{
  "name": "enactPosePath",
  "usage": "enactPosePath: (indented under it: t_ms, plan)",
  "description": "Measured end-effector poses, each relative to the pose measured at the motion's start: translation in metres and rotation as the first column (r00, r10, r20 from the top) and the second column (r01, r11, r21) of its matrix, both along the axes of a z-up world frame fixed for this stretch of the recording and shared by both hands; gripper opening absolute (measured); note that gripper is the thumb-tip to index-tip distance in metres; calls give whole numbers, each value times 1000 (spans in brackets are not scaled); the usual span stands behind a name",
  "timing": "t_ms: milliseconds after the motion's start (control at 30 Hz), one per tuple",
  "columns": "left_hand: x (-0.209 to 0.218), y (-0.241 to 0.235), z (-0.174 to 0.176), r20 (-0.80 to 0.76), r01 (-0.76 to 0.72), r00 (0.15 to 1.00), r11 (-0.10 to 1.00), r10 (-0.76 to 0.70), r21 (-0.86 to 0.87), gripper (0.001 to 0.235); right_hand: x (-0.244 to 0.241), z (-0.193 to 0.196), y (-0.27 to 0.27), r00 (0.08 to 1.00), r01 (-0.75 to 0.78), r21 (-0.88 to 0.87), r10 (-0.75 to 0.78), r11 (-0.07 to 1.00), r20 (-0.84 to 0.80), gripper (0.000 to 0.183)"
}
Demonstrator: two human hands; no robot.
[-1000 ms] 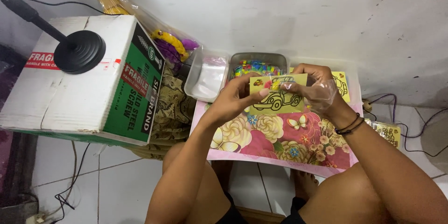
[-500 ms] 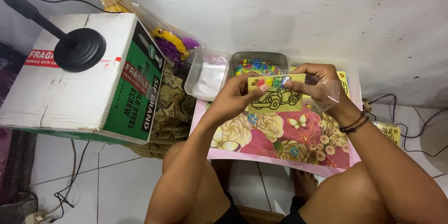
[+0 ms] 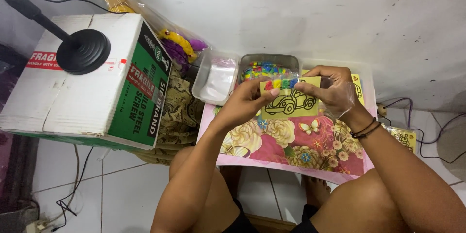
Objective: The person sits on the floor and packs small yellow cards with black drawings into clear plastic bags. They also add small colorful plastic pieces into the bags. The person places the filled bags on the floor next to them.
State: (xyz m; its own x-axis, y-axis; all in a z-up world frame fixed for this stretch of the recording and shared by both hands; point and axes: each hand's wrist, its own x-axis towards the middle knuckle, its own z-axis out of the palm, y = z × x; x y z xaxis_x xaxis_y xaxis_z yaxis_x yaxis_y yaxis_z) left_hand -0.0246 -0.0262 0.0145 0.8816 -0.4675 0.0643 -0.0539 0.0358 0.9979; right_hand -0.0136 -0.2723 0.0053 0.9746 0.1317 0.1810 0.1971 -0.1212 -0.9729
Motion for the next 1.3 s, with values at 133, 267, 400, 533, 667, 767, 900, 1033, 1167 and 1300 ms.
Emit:
enactPosePath:
  t_ms: [133,267,400,533,667,767,900,1033,1167,1300]
  plan:
    - [15,8,-41,-5,-11,1000,1000,12,22,23,-2,1,4,999,32,-10,-32,999,0,21]
    - [13,7,-25,-1,-93,996,995,93,-33,34,10,-22,-7,999,39,-29,-39,999,6,20]
    - [28,28,-21,28,-312,949,947,315,-71,43,19,-32,-7,999,42,84,-40,996,-27,29]
    - [51,54,-42,57,-436,893,890,446,-132,29,32,-53,-10,999,29,-73,-30,997,-18,26]
    - [46,53,-30,80,-502,851,849,519,-168,25,38,-62,13,992,-102,-318,74,942,-100,19]
    - [43,45,-25,69,-525,837,833,543,-175,24,30,-37,45,959,-279,-583,194,763,-205,43]
    - [47,40,-32,74,-474,865,857,496,-202,28,21,-30,86,895,-427,-805,320,412,-311,57]
    - [48,38,-40,40,-459,877,860,479,-223,30,22,-36,112,869,-450,-819,389,357,-308,59]
    - [45,41,-42,56,-429,888,868,456,-250,29,39,-60,130,836,-476,-875,357,95,-416,56]
    - [42,47,-36,66,-388,903,870,426,-303,26,64,-127,131,886,-302,-952,353,-53,-300,46]
